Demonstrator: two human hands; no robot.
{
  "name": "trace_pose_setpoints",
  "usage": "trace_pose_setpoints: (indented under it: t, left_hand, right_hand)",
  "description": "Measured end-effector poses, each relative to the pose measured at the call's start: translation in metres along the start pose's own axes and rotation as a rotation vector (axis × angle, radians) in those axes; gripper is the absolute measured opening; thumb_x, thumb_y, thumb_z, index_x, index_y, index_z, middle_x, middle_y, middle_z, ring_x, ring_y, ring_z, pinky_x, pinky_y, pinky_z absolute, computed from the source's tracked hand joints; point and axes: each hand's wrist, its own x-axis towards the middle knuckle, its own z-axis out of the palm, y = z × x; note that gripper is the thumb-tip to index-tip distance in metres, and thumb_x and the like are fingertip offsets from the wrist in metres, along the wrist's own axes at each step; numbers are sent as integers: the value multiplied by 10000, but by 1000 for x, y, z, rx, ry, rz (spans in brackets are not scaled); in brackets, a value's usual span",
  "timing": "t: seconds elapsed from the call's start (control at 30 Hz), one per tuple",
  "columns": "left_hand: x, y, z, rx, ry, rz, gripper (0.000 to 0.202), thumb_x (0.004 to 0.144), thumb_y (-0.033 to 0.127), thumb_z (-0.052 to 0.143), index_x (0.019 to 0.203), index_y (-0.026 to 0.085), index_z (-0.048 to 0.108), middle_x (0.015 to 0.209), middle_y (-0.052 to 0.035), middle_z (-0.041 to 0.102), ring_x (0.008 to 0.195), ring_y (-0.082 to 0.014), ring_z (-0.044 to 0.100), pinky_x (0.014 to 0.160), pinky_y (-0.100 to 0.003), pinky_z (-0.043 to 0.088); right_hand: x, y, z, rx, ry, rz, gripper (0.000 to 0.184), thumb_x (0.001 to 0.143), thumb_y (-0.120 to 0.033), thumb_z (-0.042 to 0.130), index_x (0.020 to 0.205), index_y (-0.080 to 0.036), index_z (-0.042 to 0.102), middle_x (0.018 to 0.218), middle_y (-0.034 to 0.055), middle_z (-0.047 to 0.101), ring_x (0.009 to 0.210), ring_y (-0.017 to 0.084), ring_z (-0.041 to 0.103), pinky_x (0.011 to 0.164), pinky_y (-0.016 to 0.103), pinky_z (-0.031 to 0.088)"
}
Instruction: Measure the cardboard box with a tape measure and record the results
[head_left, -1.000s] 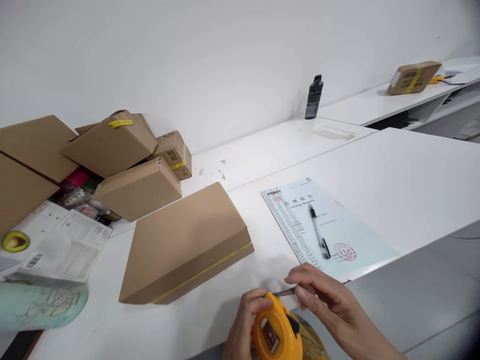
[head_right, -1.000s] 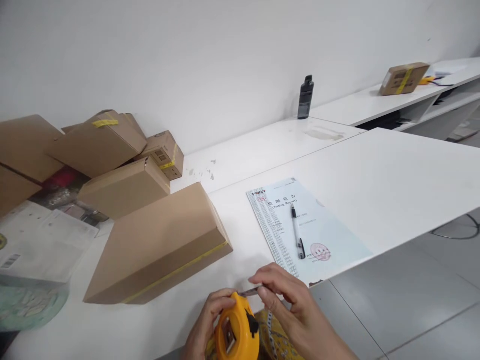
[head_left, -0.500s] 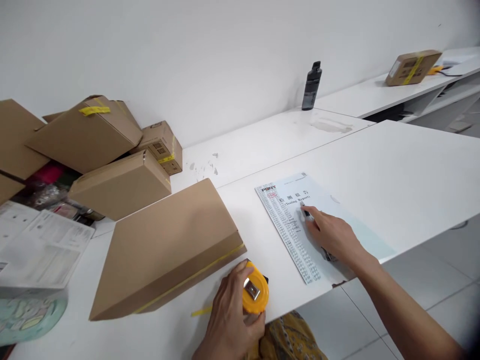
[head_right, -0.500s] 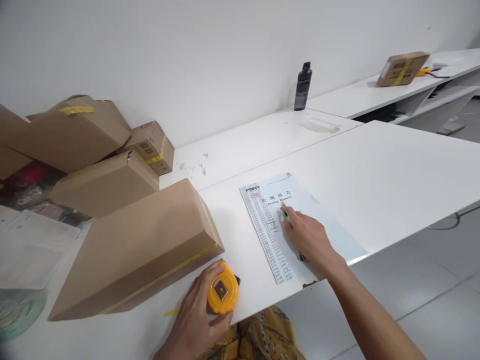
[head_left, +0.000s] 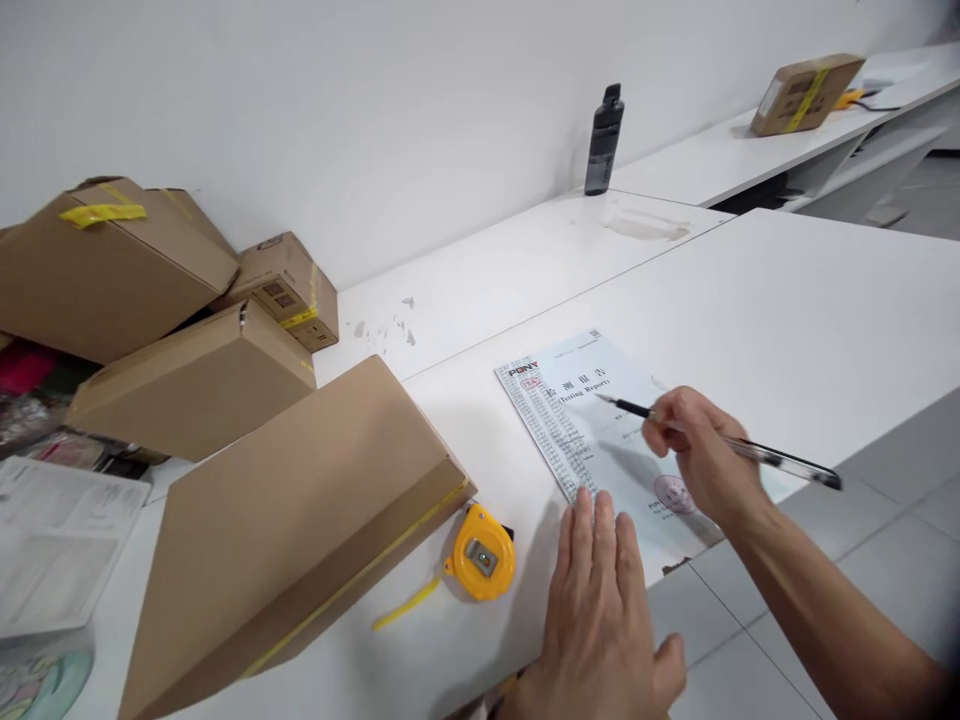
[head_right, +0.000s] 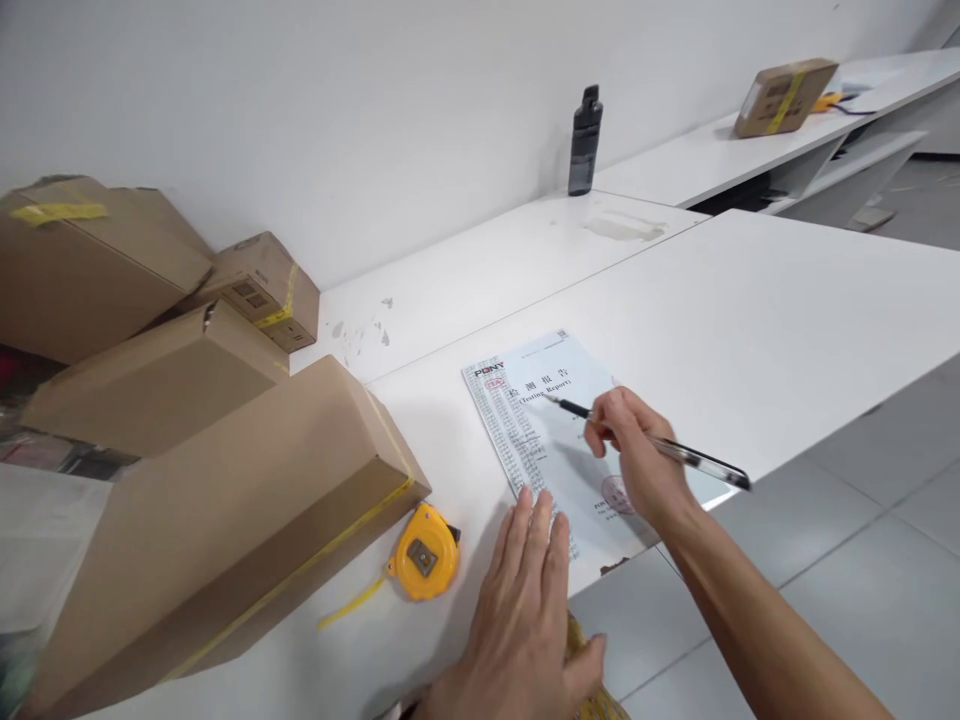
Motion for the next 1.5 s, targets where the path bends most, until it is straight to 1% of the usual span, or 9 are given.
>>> trace_pose_setpoints:
  t: [0.07, 0.17, 0.23, 0.33, 0.4, 0.6, 0.8, 1.07, 1.5]
  left_hand:
    - [20, 7, 7, 58, -128, -37, 1148, 657, 361, 896, 1548, -76, 318, 1646, -342, 219, 1544, -506, 170, 1204, -648, 365]
    - [36, 4, 9, 273, -159, -3, 1221, 672, 557, 877, 1540, -98, 322, 1635, -349, 247, 1551, -487, 158, 1254, -610, 282]
    - [37, -1, 8, 441, -111, 61, 1142, 778, 656, 752, 1549, -74, 331, 1632, -320, 307, 1552, -464, 199, 1268, -587, 259]
    - [34, -6, 4, 624, -74, 121, 1047, 841, 682, 657, 1553, -28, 365, 1620, -275, 387, 1541, -453, 260, 1265, -579, 267]
    - [33, -7, 3, 678, -71, 126, 998, 854, 656, 648, 1548, -11, 386, 1612, -258, 414, 1532, -447, 292, 1262, -566, 274]
    - [35, -8, 3, 649, -52, 133, 963, 852, 620, 657, 1521, -29, 417, 1584, -284, 441, 1504, -441, 357, 1271, -527, 246]
    - [34, -9, 4, 646, -43, 132, 1031, 824, 636, 682, 1544, -38, 376, 1580, -273, 454, 1514, -457, 326, 1289, -543, 169]
    - [36, -9, 8, 670, -67, 125, 1062, 811, 657, 673, 1557, -31, 360, 1583, -260, 457, 1537, -461, 268, 1294, -556, 94]
    - [36, -9, 8, 673, -61, 129, 1057, 806, 660, 678, 1554, -23, 378, 1568, -255, 480, 1528, -461, 290, 1282, -551, 160]
  right_hand:
    - [3, 5, 10, 11, -125, 67, 502, 962, -722, 481, 998, -263, 682, 690, 14, 681, 699, 215, 646, 807, 434, 540]
    - [7, 9, 19, -36, -292, 210, 523, 881, -675, 667, 1208, -268, 692, 1005, 75, 763, 967, 263, 695, 864, 418, 530]
    - [7, 12, 22, -115, -309, 246, 455, 815, -626, 766, 1075, -254, 731, 958, 66, 740, 886, 250, 674, 747, 369, 523]
    - [7, 19, 22, -229, -272, 195, 394, 901, -619, 664, 825, -233, 662, 777, 17, 626, 654, 163, 527, 582, 313, 436]
    - [8, 24, 21, -250, -266, 143, 371, 950, -589, 608, 835, -237, 624, 784, 5, 594, 646, 150, 489, 580, 306, 425]
    - [11, 36, 20, -203, -260, 132, 350, 894, -549, 698, 823, -226, 584, 763, 11, 587, 653, 164, 556, 591, 318, 448]
    - [6, 42, 16, -336, -227, 51, 311, 967, -406, 607, 742, -247, 461, 603, -72, 388, 520, 108, 323, 484, 276, 270]
    - [5, 51, 12, -388, -260, 42, 287, 977, -421, 592, 775, -253, 476, 635, -51, 455, 542, 123, 373, 496, 291, 298]
    - [5, 45, 16, -424, -266, 40, 288, 959, -411, 580, 753, -254, 456, 643, -47, 457, 544, 128, 381, 504, 290, 308]
